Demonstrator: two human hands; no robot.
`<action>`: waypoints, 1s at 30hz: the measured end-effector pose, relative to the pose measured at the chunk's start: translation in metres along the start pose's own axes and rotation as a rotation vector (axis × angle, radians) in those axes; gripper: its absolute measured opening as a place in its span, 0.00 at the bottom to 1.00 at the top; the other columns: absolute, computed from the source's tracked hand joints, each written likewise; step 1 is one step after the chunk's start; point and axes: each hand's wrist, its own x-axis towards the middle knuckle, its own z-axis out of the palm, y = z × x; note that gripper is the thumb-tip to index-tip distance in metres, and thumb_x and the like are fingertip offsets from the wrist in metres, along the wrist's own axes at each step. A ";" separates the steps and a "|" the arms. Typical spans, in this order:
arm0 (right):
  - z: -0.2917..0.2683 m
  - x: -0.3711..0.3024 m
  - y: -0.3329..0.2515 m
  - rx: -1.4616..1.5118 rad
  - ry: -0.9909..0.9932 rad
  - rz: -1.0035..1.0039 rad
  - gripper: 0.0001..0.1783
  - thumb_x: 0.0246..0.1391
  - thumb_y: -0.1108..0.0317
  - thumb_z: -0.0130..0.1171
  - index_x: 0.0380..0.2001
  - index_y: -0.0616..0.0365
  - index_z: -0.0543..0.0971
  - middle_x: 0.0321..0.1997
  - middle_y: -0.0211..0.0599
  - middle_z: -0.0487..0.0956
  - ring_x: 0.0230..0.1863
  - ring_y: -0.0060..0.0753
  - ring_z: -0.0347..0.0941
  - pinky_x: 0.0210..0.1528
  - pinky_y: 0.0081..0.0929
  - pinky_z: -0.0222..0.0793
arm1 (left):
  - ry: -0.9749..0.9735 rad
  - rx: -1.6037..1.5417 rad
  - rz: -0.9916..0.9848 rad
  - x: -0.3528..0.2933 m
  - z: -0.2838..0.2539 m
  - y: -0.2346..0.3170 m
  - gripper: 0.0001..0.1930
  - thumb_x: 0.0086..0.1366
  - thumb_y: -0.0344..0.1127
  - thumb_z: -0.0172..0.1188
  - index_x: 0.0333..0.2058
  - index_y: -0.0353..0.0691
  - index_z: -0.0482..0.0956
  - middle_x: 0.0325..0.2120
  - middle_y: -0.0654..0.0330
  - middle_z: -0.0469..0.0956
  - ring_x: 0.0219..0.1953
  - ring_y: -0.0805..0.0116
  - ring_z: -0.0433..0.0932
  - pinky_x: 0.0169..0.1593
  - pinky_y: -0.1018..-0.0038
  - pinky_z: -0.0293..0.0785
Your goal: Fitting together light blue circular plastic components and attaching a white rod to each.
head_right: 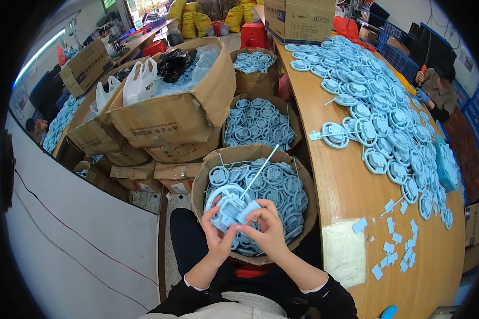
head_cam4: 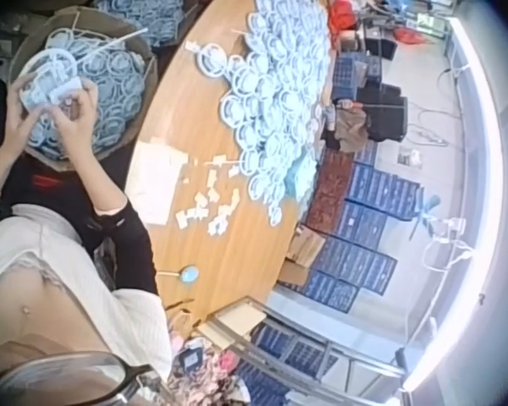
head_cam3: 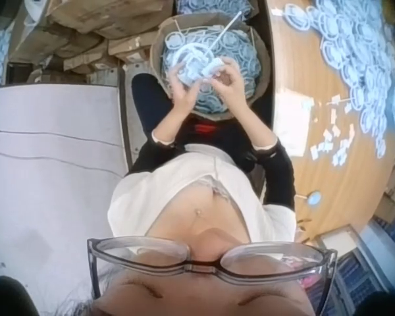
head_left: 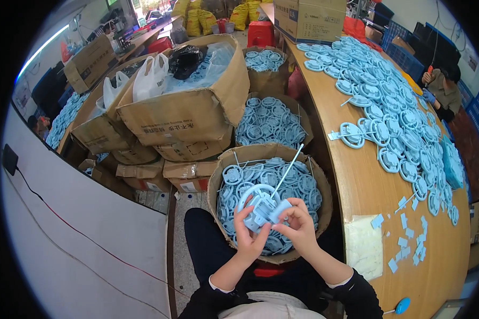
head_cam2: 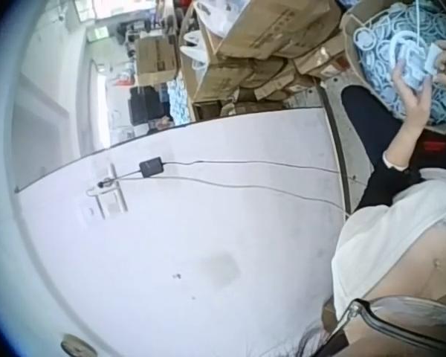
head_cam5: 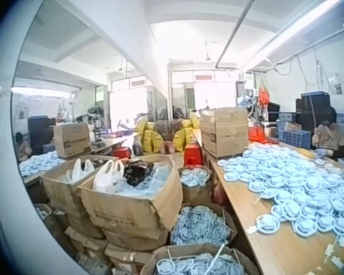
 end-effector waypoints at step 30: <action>-0.003 -0.007 0.009 0.494 0.191 0.543 0.08 0.46 0.76 0.56 0.31 0.64 0.71 0.29 0.35 0.74 0.29 0.22 0.72 0.32 0.17 0.72 | 0.001 0.137 0.069 -0.004 -0.001 -0.016 0.24 0.51 0.27 0.58 0.46 0.40 0.58 0.51 0.46 0.52 0.53 0.54 0.58 0.53 0.66 0.58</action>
